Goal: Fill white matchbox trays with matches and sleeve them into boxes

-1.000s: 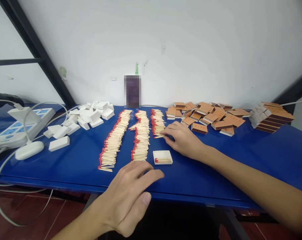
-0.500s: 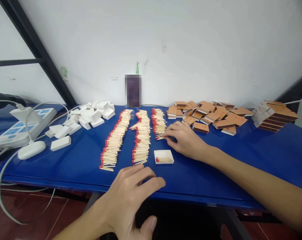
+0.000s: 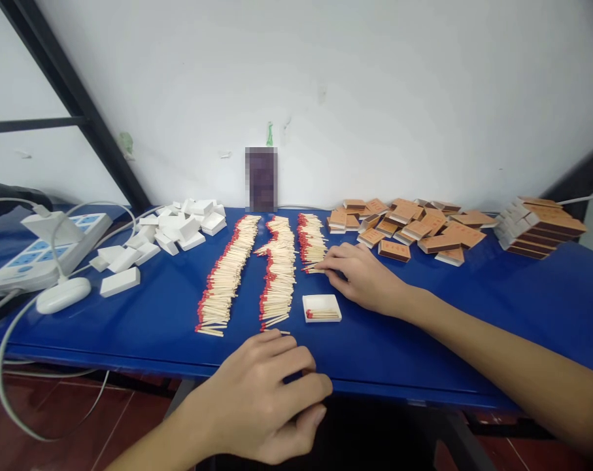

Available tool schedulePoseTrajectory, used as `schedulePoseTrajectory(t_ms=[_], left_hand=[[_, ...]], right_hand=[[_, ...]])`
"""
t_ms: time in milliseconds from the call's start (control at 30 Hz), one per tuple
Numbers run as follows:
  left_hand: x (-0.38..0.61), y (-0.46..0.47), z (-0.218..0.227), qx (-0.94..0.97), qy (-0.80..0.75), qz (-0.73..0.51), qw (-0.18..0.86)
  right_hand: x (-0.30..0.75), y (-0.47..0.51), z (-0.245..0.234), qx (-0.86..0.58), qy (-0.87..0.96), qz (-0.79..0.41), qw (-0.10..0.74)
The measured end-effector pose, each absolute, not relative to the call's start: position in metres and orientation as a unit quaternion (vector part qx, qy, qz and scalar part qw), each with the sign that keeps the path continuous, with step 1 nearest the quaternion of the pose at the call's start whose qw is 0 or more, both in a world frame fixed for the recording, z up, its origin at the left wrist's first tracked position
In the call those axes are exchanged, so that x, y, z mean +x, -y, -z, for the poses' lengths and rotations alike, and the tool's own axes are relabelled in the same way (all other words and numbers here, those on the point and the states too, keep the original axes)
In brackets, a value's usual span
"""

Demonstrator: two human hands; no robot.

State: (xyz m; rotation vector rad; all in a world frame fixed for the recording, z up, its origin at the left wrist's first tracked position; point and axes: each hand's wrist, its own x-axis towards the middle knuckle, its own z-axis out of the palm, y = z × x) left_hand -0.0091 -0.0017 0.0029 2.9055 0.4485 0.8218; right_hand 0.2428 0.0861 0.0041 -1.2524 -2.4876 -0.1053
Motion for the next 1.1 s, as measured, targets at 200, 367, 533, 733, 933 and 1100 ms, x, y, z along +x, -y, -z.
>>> schedulePoseTrajectory(t_ms=[200, 367, 533, 733, 933, 1100], left_hand=[[-0.015, -0.001, -0.009, 0.974, -0.076, -0.206, 0.055], [-0.016, -0.003, -0.012, 0.976, -0.053, -0.198, 0.072], [-0.016, -0.002, -0.012, 0.971, -0.052, -0.216, 0.085], [-0.013, 0.0, -0.004, 0.958, -0.089, -0.267, 0.048], [-0.007, 0.003, 0.0, 0.94, -0.184, -0.286, 0.028], [-0.007, 0.002, 0.0, 0.938, -0.203, -0.28, 0.032]], right_hand=[[0.243, -0.085, -0.005, -0.437, 0.883, 0.036, 0.167], [0.243, -0.08, -0.007, -0.417, 0.893, 0.092, 0.145], [0.242, -0.077, -0.009, -0.409, 0.895, 0.109, 0.141], [0.241, -0.076, -0.01, -0.416, 0.892, 0.093, 0.152], [0.241, -0.076, -0.009, -0.417, 0.893, 0.076, 0.149], [0.24, -0.076, -0.008, -0.417, 0.894, 0.083, 0.143]])
